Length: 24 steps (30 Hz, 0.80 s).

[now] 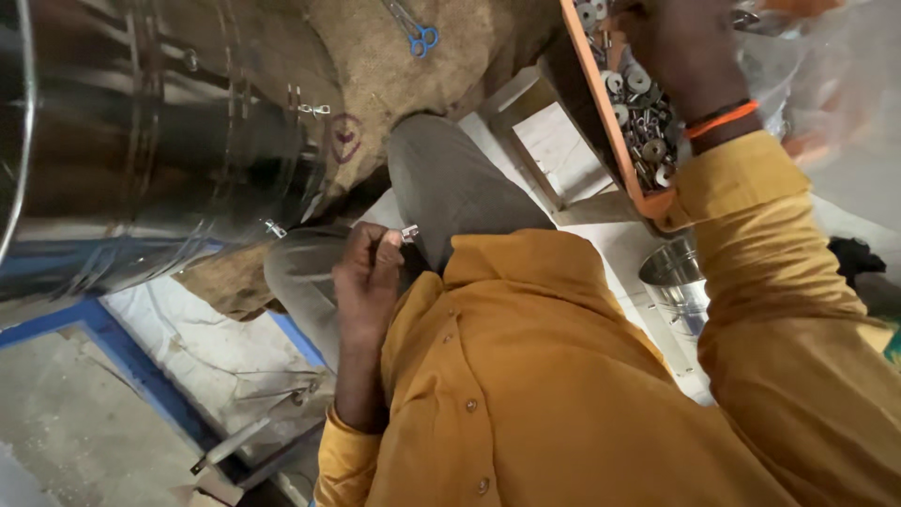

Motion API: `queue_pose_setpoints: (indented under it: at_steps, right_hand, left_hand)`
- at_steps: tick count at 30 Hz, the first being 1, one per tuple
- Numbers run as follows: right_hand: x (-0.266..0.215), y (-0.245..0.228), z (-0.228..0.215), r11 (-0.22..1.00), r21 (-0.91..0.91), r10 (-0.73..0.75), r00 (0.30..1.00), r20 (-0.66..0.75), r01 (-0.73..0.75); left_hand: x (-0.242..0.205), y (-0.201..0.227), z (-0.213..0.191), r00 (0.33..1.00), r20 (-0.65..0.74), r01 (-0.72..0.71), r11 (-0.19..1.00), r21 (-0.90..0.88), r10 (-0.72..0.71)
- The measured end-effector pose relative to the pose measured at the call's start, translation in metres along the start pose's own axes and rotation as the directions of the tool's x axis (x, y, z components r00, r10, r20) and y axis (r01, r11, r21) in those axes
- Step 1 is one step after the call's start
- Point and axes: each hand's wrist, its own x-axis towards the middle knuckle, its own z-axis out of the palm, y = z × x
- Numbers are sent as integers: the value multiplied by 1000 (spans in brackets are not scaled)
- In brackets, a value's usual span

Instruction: The person sits on the floor and repeatedly picks small metal fasteners from a plastic bin, then inserts them into pre-drilled holes on the side of a large stainless steel container. The person secures each fastener by hand and continues the process around the container's circumference.

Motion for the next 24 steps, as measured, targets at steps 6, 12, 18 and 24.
queue_pose_setpoints:
  at_steps: [6,12,18,24]
  right_hand:
    - [5,-3,34,984,-108,157,978,136,-143]
    - [21,-11,35,956,-225,224,965,137,-190]
    - [21,-49,-38,940,241,248,969,1,-241]
    - [-1,-194,-37,527,813,-80,937,340,-249]
  left_hand:
    - [-6,-15,-1,997,14,72,997,4,-72]
    - [-4,-27,0,996,-19,90,996,8,-90]
    - [5,-44,1,989,-82,94,951,-296,-124]
    - [6,-54,9,962,-2,225,799,-558,-272]
